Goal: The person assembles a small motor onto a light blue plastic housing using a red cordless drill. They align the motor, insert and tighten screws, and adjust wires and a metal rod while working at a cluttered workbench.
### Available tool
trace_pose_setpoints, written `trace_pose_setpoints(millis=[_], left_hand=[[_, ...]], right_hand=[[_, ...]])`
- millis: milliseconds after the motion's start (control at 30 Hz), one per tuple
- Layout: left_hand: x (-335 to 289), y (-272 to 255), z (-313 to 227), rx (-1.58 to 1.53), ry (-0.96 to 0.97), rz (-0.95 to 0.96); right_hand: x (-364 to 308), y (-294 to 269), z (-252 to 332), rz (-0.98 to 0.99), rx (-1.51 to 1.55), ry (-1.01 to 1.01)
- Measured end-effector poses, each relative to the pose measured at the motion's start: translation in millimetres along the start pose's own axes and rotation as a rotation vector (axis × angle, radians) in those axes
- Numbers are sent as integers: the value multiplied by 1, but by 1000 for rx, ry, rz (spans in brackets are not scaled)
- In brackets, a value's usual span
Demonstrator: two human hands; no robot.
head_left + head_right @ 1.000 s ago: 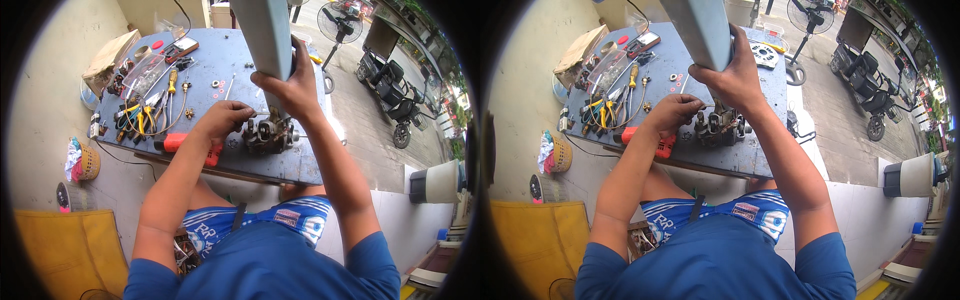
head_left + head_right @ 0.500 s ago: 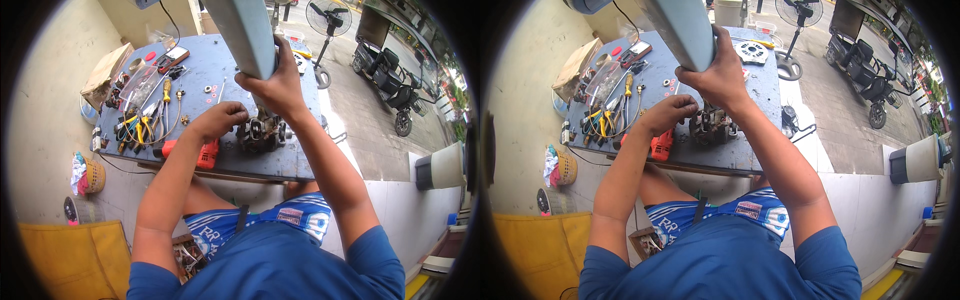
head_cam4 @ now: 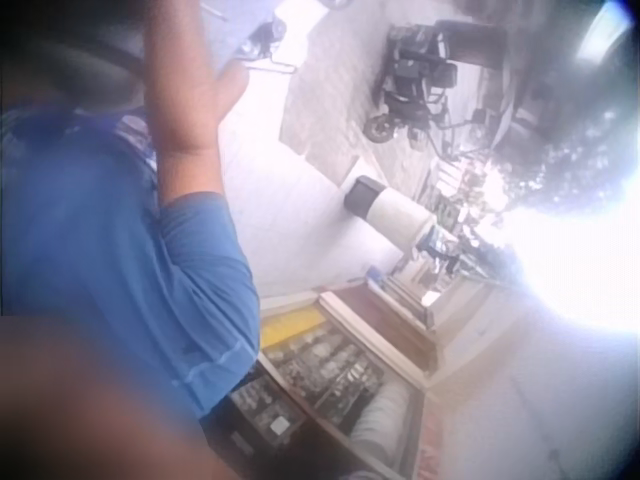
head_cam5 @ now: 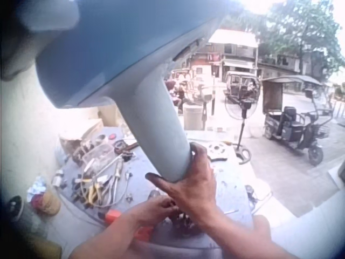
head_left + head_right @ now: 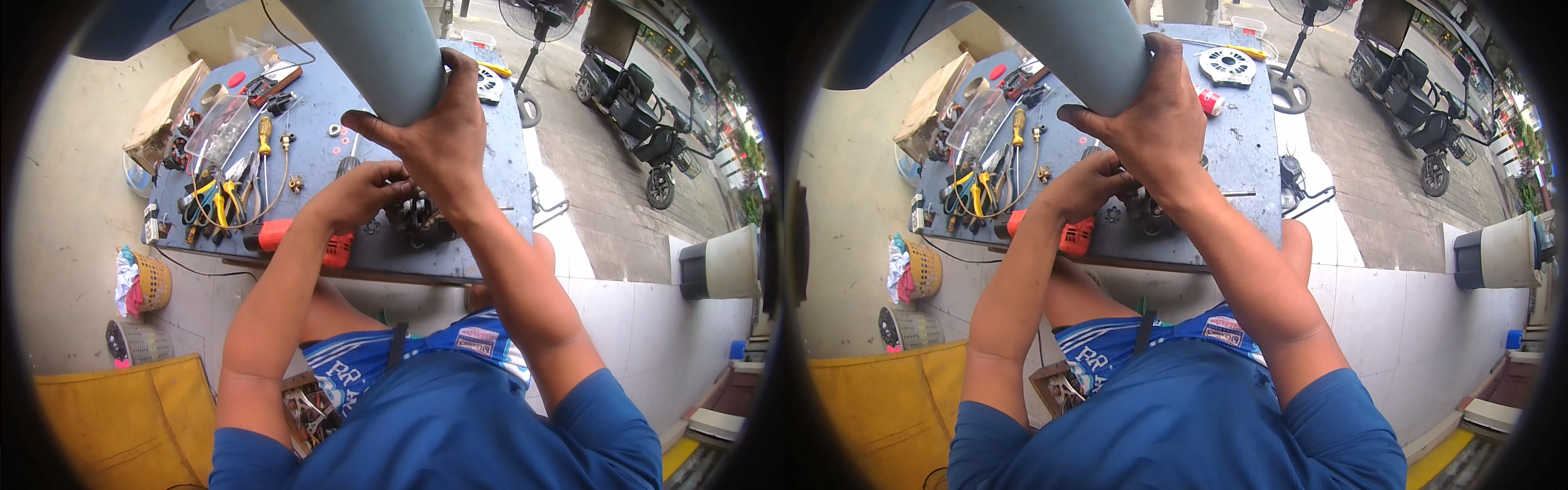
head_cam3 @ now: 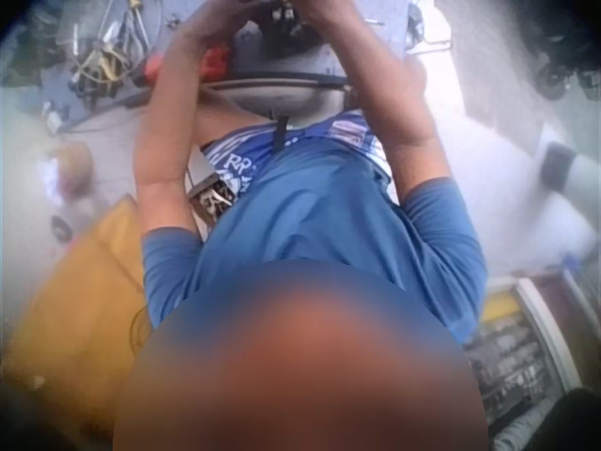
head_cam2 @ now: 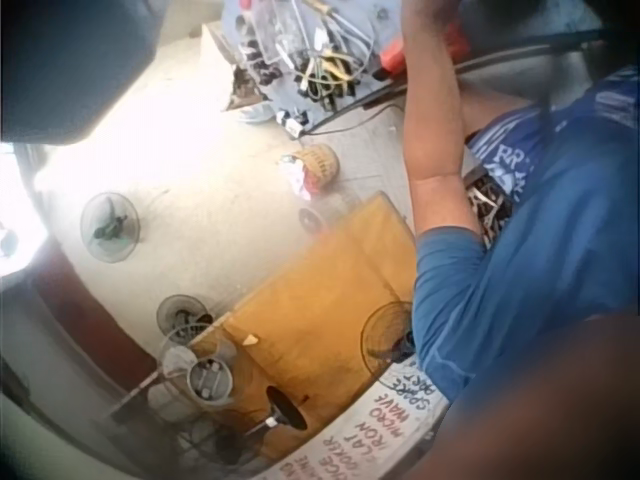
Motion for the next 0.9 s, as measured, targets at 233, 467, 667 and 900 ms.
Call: trace_pose_setpoints(millis=[233,467,667,900], left_hand=[[-2,-6,1,193,73,-27],[-4,-6,4,233,151,-96],[-25,7,2,365,261,-393],[-51,25,18,539,588,-648]], right_hand=[[-2,-4,0,21,81,-59],[-5,-11,0,95,183,-3],[-10,-11,1,95,155,10],[-14,-11,4,77,172,-12]])
Point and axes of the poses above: each hand's wrist, its own x-axis towards the middle knuckle, its own y-axis out of the palm, z = x × y, the point moved 5 cm from there along x, towards the middle knuckle, and after that the axes turned 8 degrees about x, right-handed, at the moved point
